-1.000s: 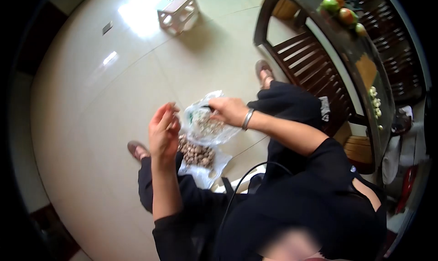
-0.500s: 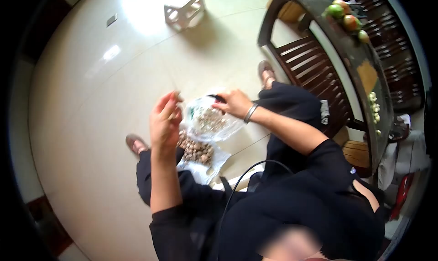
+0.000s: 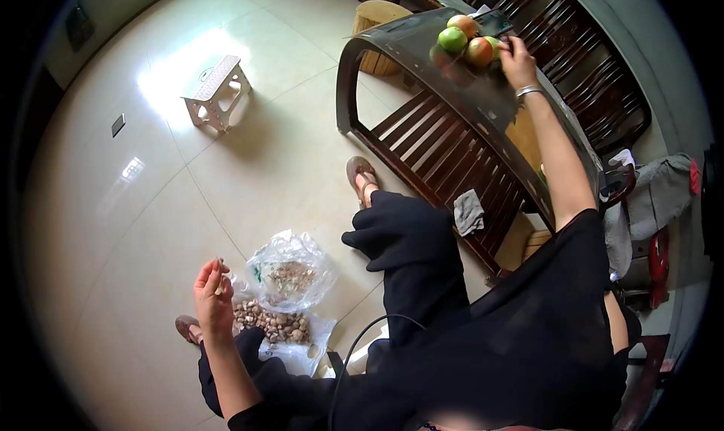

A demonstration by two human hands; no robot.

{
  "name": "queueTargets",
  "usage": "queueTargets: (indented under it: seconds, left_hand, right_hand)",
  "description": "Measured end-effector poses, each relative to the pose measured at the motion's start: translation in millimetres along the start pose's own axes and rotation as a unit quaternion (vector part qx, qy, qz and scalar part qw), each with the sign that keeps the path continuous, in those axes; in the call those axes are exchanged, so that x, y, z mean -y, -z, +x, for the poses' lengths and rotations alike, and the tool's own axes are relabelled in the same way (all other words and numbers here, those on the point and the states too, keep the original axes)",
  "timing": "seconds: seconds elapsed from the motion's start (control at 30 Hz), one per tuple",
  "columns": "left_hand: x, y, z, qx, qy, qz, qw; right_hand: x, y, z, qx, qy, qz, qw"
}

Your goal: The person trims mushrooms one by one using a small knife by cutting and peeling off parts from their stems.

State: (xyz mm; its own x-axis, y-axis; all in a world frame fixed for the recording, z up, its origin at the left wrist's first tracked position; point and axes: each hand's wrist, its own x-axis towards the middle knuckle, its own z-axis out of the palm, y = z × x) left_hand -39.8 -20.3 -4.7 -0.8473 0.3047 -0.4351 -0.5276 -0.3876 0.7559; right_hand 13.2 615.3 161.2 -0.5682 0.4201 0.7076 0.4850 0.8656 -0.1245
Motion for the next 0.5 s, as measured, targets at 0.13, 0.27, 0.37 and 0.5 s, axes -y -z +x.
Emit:
queueTargets:
  seconds: [0.13, 0.27, 0.37, 0.5]
  left_hand:
    - [7.0, -6.4, 17.1, -0.042, 0.004, 0.04, 0.998]
    - [16.0, 4.3, 38.9, -0.036, 0.008, 0.063, 0.997]
    - [24.9, 4.3, 49.1, -0.07, 0.025, 0.066, 0.995]
    - [37.5, 7.4, 58.0, -0.082, 0.053, 0.084, 0.992]
  right_hand:
    - [-75.2, -4.6, 38.7, 0.024, -0.08, -0.052, 0.995]
    - [-151.9, -62.1, 79.9, 0.031, -0.076, -0.09, 0.993]
    - [-135.3, -67.0, 91.6, 0.087, -0.109, -0.152, 0.979]
    - [-149.5, -82.6, 101.1, 0.1, -0.065, -0.154, 0.981]
